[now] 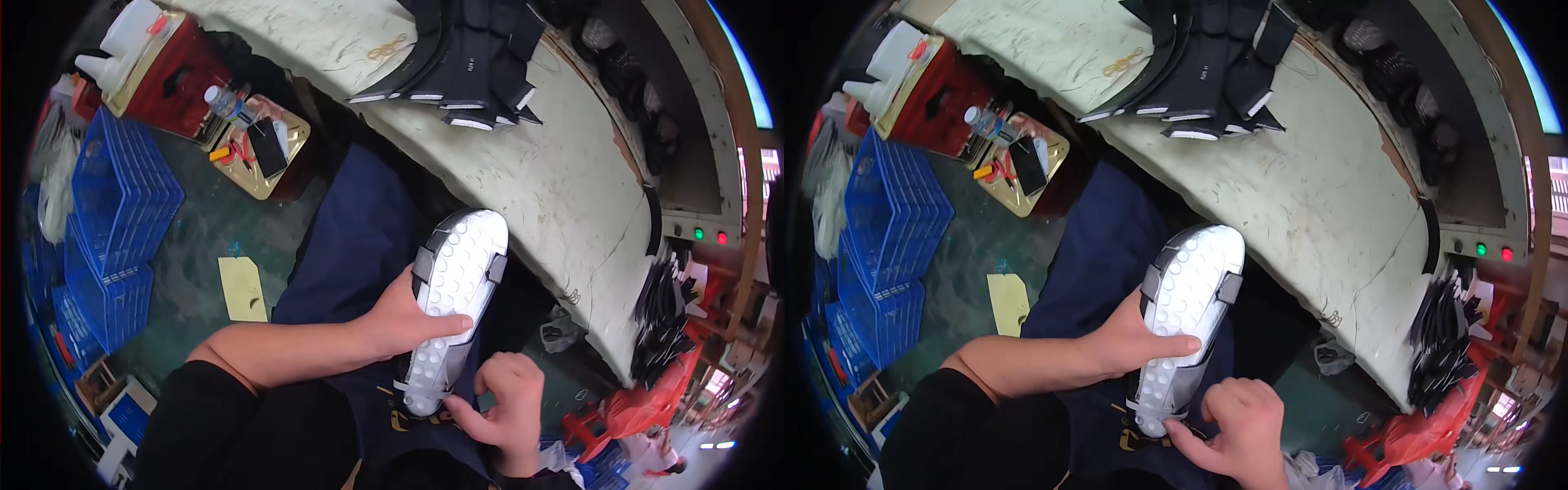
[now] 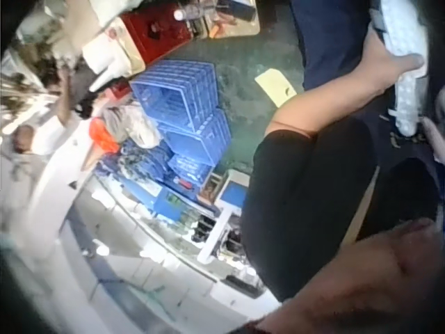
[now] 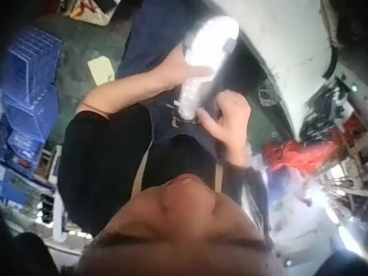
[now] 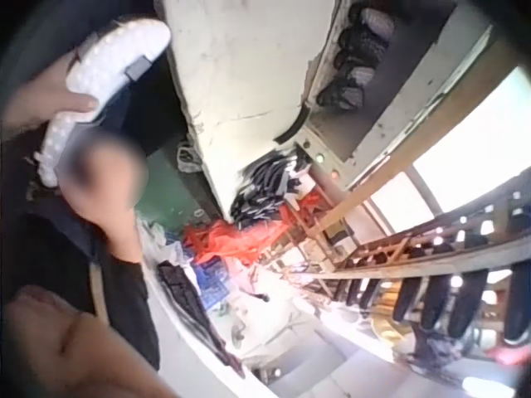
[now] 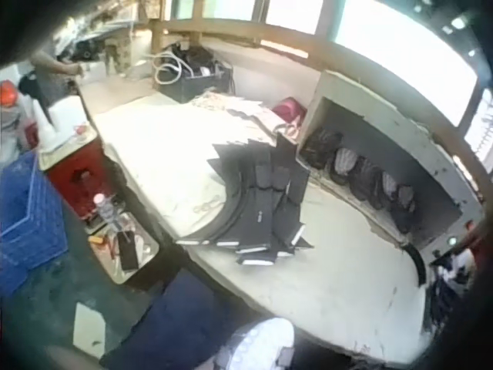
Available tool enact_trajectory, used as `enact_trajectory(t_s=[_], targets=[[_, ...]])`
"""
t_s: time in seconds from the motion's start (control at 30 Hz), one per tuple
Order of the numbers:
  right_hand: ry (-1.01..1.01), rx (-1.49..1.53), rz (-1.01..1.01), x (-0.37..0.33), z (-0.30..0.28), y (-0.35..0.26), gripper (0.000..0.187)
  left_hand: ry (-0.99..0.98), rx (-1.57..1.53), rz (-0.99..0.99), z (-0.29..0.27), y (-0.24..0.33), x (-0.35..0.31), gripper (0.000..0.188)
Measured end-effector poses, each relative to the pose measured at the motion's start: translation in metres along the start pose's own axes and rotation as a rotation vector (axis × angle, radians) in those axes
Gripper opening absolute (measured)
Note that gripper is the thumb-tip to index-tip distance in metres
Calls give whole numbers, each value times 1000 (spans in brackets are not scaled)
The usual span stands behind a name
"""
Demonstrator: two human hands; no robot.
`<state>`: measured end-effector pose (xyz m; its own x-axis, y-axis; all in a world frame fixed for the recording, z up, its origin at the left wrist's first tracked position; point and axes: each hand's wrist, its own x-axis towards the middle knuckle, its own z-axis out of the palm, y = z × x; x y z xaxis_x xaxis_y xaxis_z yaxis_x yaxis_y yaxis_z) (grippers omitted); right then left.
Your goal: Manually assembling sandals by fitting soles onto shoe lasts and attaching the upper straps.
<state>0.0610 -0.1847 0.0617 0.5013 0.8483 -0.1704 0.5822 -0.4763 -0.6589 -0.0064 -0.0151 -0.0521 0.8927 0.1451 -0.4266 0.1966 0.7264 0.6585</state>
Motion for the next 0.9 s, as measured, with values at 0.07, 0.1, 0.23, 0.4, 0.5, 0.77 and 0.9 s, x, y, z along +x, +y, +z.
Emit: enact_trajectory(t_s=[0.07,0.1,0.23,0.4,0.5,0.77,0.9], targets=[[-8,-10,-11,-6,14,0,43,-54,-7,-2,-2,1,-3,70],[-11,-17,-24,-9,23,0,46,-45,-18,-24,-2,4,-4,70],[18,-296,-65,-11,42,-9,51,-36,-22,-102,2,8,-7,67],[-100,-706,77,-1,53,-42,53,1,27,-186,14,10,-2,64],[-143,-723,101,10,64,-45,54,19,32,-268,13,13,-4,64],[426,-47,-133,-39,25,31,49,-103,28,-125,-10,43,-27,81],[373,1659,210,-24,64,28,93,-510,96,460,13,57,5,89]])
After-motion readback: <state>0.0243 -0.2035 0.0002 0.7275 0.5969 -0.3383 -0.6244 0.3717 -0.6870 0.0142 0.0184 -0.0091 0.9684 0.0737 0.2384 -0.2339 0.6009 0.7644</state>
